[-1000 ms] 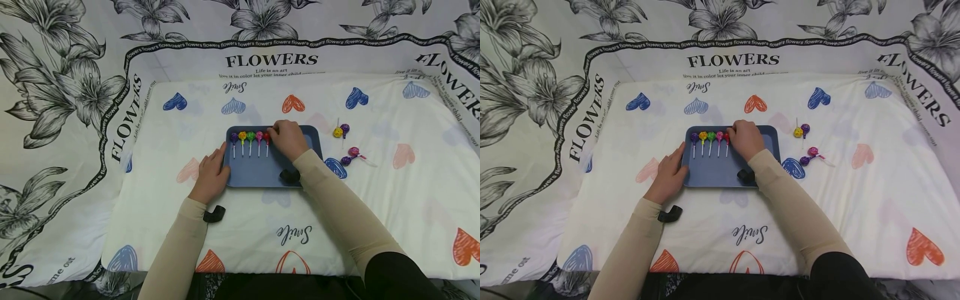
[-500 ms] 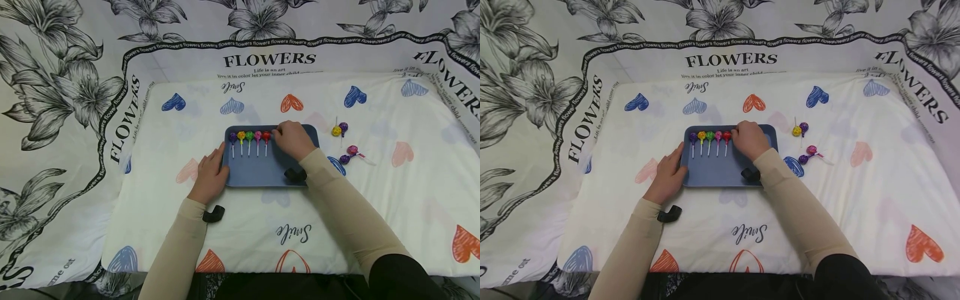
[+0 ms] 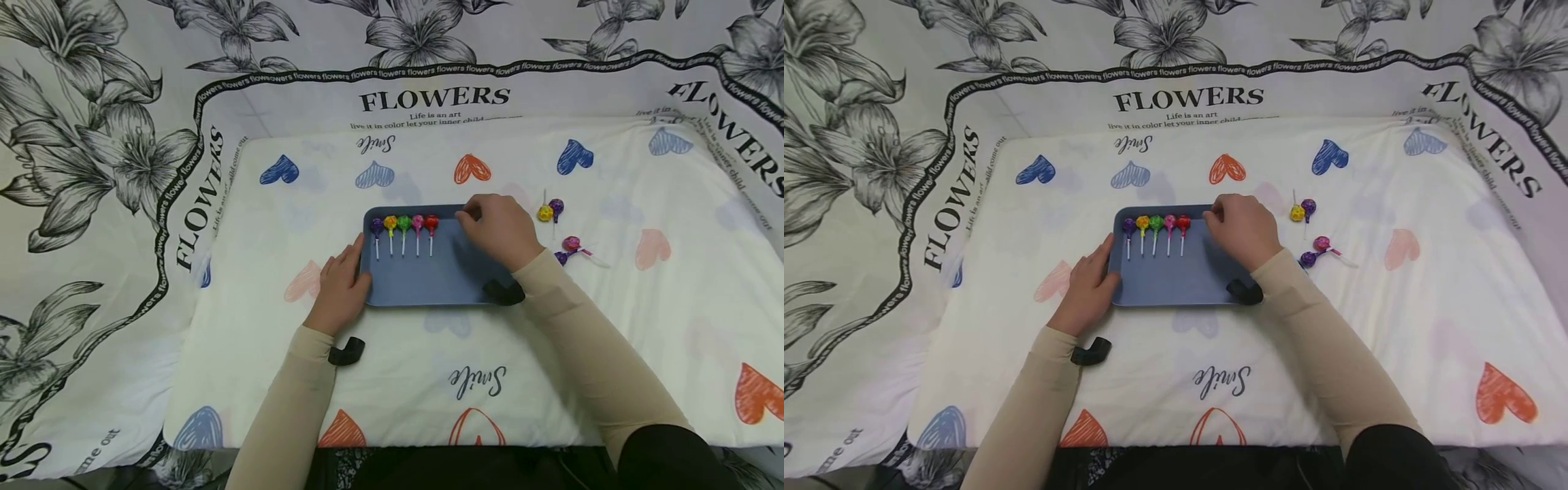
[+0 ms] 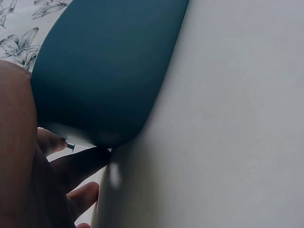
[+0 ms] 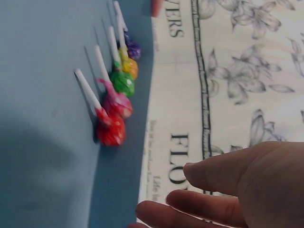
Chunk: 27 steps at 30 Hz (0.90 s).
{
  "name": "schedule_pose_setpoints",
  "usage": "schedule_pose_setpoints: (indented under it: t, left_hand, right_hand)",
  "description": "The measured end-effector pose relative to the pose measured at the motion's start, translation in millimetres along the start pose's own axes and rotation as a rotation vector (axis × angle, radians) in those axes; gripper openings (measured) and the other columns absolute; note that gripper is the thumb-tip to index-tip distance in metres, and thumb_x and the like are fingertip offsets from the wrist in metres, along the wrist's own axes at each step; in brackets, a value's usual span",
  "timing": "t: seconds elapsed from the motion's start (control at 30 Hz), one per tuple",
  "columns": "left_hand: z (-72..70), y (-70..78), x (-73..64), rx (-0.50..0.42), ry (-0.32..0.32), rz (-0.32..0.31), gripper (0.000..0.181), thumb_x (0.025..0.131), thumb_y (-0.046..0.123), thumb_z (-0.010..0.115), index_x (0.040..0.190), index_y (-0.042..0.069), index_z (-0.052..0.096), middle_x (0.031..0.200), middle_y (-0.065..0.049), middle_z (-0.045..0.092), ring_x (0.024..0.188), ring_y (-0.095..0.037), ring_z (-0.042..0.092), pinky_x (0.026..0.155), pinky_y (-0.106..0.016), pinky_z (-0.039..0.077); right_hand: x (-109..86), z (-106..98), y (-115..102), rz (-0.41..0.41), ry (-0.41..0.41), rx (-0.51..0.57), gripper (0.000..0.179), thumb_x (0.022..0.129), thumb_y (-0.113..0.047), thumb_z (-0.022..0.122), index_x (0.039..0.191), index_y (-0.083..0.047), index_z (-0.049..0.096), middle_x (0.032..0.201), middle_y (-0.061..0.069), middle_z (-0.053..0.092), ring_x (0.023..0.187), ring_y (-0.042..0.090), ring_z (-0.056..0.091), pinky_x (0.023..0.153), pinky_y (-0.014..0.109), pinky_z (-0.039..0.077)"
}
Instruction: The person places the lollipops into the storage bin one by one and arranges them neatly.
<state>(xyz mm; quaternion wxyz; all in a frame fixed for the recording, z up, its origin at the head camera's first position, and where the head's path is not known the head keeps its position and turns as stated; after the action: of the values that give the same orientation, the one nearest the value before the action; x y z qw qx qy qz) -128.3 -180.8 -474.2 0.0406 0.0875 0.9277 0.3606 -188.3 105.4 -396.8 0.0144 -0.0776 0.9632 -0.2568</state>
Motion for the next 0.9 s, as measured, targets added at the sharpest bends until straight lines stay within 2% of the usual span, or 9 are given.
schedule_pose_setpoints:
  t: [0.23, 0.47, 0.7, 0.9]
  left_hand:
    - [-1.0, -0.4, -1.6, -0.006, -0.007, -0.019, 0.066, 0.098, 0.023, 0.042, 0.158, 0.03, 0.015, 0.157, -0.003, 0.033, 0.148, -0.022, 0.022, 0.12, -0.044, 0.002]
    - [-0.5, -2.4, -1.1, 0.003, -0.01, -0.026, 0.067, 0.098, 0.023, 0.042, 0.158, 0.03, 0.014, 0.158, -0.003, 0.032, 0.148, -0.022, 0.021, 0.12, -0.045, 0.002]
    - [-0.4, -1.6, -0.6, 0.003, -0.007, -0.024, 0.067, 0.098, 0.024, 0.042, 0.158, 0.03, 0.014, 0.158, -0.003, 0.032, 0.148, -0.023, 0.021, 0.12, -0.046, 0.002]
    - [0.5, -0.7, 0.1, 0.001, -0.011, -0.019, 0.067, 0.097, 0.023, 0.042, 0.158, 0.03, 0.014, 0.157, -0.004, 0.033, 0.148, -0.023, 0.022, 0.12, -0.046, 0.002]
  right_hand:
    - [-11.5, -18, 14, 0.036, 0.038, 0.038, 0.04, 0.094, -0.043, 0.059, 0.11, -0.009, 0.073, 0.099, 0.008, 0.071, 0.083, 0.023, 0.062, 0.067, 0.04, 0.052]
    - [-23.6, -32, 32, 0.07, 0.097, 0.057, 0.046, 0.094, -0.052, 0.056, 0.107, -0.011, 0.074, 0.094, 0.007, 0.072, 0.079, 0.022, 0.063, 0.062, 0.039, 0.049]
    - [-39.2, -47, 53, 0.144, 0.12, 0.058, 0.069, 0.091, -0.067, 0.047, 0.112, -0.006, 0.072, 0.105, 0.015, 0.071, 0.095, 0.031, 0.063, 0.076, 0.05, 0.05]
    - [-49.8, -52, 74, 0.198, 0.125, 0.094, 0.072, 0.091, -0.067, 0.045, 0.114, -0.004, 0.071, 0.111, 0.019, 0.069, 0.101, 0.036, 0.061, 0.082, 0.055, 0.047]
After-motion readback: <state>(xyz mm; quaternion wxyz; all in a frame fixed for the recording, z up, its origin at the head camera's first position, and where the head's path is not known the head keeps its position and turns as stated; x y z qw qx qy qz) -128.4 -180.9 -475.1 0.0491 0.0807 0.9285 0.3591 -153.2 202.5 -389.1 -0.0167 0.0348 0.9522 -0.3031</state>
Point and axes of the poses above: each hand's wrist, its own x-axis towards the middle knuckle, its own z-axis out of the palm, y = z × x, the point moved 2 cm from there along x, towards the middle knuckle
